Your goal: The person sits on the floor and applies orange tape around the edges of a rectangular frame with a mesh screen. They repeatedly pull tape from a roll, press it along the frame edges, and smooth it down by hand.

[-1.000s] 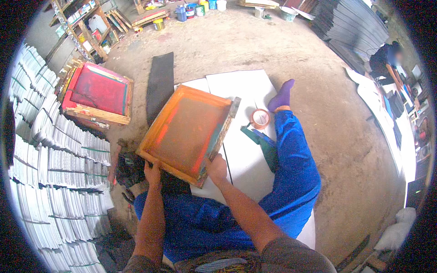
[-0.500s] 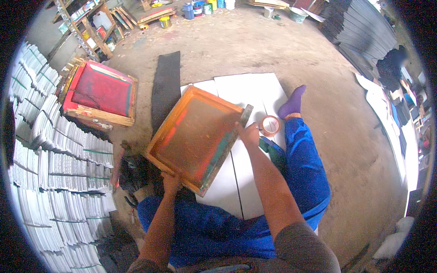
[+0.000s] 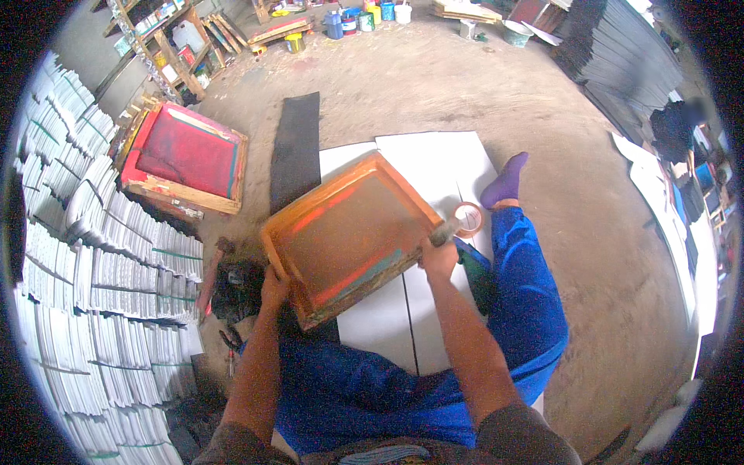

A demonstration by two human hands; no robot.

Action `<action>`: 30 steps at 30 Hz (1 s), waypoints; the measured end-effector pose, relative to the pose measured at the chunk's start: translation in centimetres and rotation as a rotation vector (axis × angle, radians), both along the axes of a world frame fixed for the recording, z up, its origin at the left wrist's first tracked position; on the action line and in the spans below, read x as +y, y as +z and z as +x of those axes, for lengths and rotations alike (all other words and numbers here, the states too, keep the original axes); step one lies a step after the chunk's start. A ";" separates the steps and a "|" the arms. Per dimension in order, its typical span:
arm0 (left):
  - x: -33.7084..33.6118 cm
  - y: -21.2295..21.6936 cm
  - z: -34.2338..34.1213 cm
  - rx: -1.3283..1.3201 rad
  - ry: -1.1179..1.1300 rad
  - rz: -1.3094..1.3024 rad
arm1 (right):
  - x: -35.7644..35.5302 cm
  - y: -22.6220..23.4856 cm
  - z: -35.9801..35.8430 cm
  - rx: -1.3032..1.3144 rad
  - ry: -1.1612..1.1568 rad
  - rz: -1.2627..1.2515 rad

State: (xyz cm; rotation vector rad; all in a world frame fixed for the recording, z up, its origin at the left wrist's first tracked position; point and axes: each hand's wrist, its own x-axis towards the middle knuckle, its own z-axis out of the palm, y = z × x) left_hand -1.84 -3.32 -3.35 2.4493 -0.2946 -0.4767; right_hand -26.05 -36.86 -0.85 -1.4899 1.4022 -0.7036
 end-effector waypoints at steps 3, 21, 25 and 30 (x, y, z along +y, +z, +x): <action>0.5 -1.4 2.8 -0.007 -0.115 0.004 | 3.5 -3.2 -2.8 -0.135 -0.192 0.112; -0.7 -1.5 1.5 -0.024 -0.139 -0.011 | -7.1 2.0 -5.2 0.765 0.391 -0.553; -1.0 -1.6 1.8 0.019 -0.160 -0.064 | -10.6 -0.4 -5.6 0.843 0.523 -0.445; -1.9 -2.4 1.4 0.074 -0.221 -0.112 | -11.2 -1.5 -6.6 0.485 0.387 -0.470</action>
